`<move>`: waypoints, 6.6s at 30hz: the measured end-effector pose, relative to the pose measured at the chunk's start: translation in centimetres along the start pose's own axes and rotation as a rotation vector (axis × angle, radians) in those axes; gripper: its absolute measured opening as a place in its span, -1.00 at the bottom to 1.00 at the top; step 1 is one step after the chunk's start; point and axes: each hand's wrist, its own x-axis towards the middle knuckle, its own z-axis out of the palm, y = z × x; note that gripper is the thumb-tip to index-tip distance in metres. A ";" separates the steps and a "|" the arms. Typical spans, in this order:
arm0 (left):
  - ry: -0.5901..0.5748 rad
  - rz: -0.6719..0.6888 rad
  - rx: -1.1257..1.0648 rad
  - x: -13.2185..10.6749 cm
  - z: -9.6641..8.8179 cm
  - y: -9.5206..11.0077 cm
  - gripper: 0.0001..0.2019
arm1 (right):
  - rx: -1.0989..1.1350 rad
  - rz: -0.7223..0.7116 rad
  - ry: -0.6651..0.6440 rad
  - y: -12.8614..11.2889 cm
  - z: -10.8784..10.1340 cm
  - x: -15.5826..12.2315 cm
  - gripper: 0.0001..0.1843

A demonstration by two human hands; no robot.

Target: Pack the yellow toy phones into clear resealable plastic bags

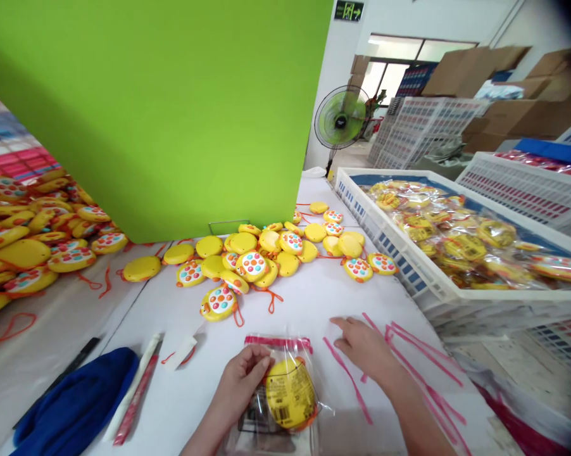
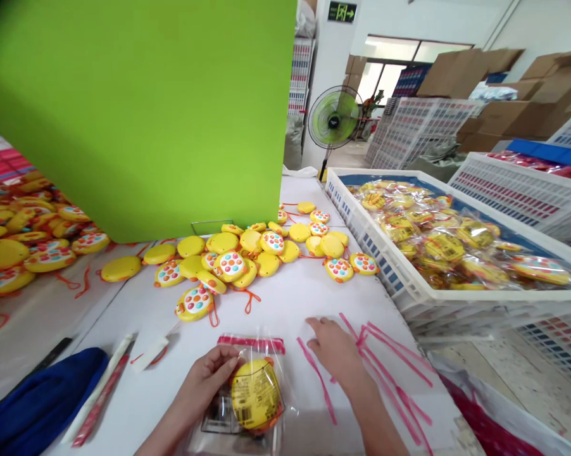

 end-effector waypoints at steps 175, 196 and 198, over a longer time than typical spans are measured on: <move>0.207 0.150 0.122 -1.1 -0.7 1.6 -0.52 | 0.549 -0.098 -0.046 -6.9 8.6 -4.7 -0.60; 0.066 0.283 0.600 -1.7 2.7 3.3 -0.73 | -0.078 -0.656 0.111 -9.3 9.8 -3.2 -0.56; 0.025 0.267 0.550 -1.6 2.5 3.3 -0.72 | 0.216 -0.440 0.137 -8.2 9.5 -2.0 -0.67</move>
